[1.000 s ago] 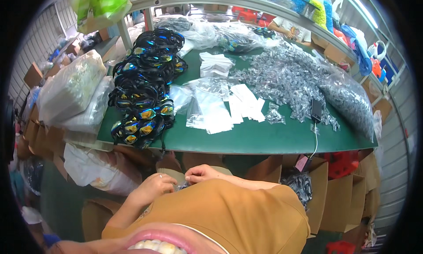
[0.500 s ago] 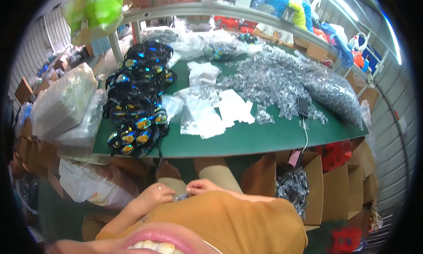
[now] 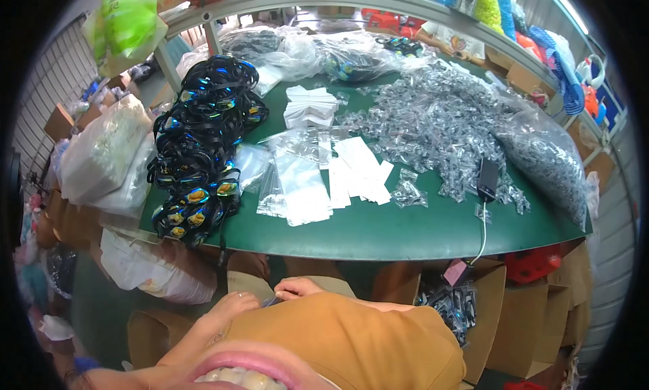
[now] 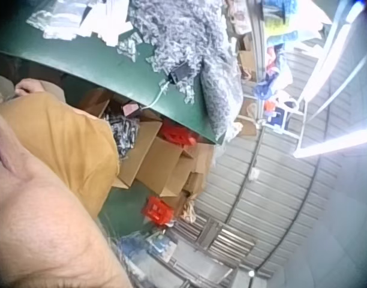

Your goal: The recorder is packaging swimming goggles into small plastic bags at a factory workbench.

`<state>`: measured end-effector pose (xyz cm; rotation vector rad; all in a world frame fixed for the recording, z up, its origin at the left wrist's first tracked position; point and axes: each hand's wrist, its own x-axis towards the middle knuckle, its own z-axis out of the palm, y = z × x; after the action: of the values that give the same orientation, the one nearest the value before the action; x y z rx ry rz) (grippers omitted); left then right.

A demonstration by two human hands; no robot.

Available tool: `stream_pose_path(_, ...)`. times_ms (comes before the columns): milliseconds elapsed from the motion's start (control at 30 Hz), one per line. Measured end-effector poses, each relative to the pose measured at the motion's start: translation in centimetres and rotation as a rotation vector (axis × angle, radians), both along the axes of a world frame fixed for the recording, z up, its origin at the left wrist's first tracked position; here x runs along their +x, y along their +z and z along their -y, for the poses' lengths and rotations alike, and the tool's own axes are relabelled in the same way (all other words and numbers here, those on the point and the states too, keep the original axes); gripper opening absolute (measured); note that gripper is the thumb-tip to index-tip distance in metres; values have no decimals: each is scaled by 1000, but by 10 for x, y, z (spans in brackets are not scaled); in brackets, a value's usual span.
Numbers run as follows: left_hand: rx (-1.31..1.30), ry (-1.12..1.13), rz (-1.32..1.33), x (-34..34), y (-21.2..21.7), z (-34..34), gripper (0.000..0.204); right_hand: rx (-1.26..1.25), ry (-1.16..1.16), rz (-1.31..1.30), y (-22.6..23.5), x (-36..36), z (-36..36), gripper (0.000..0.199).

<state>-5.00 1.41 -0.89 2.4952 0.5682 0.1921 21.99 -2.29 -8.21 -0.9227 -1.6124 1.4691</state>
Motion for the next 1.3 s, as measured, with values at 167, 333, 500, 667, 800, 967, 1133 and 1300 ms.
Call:
stream_pose_path(167,-232,115,-17,8,21,-5,13,-61,-31,-66,-3,11,-4,17)
stream_pose_path(333,-160,285,135,25,17,-8,48,-296,-64,-239,1,24,-1,18)
stream_pose_path(500,-642,418,547,62,-36,4,99,-241,-98,-273,26,39,-2,19)
stream_pose_path(667,-944,530,749,100,-42,8,106,-244,-227,-311,30,54,6,17)
stream_pose_path(800,-840,414,813,101,-69,9,73,40,-306,-163,37,59,15,13)
stream_pose_path(967,-777,343,612,90,-63,12,50,428,-369,140,53,63,19,12)
stream_pose_path(1133,-616,252,707,107,-54,28,45,495,-388,208,49,60,26,12)
stream_pose_path(1300,-690,316,639,107,-43,39,39,-105,-432,-190,55,50,39,15)
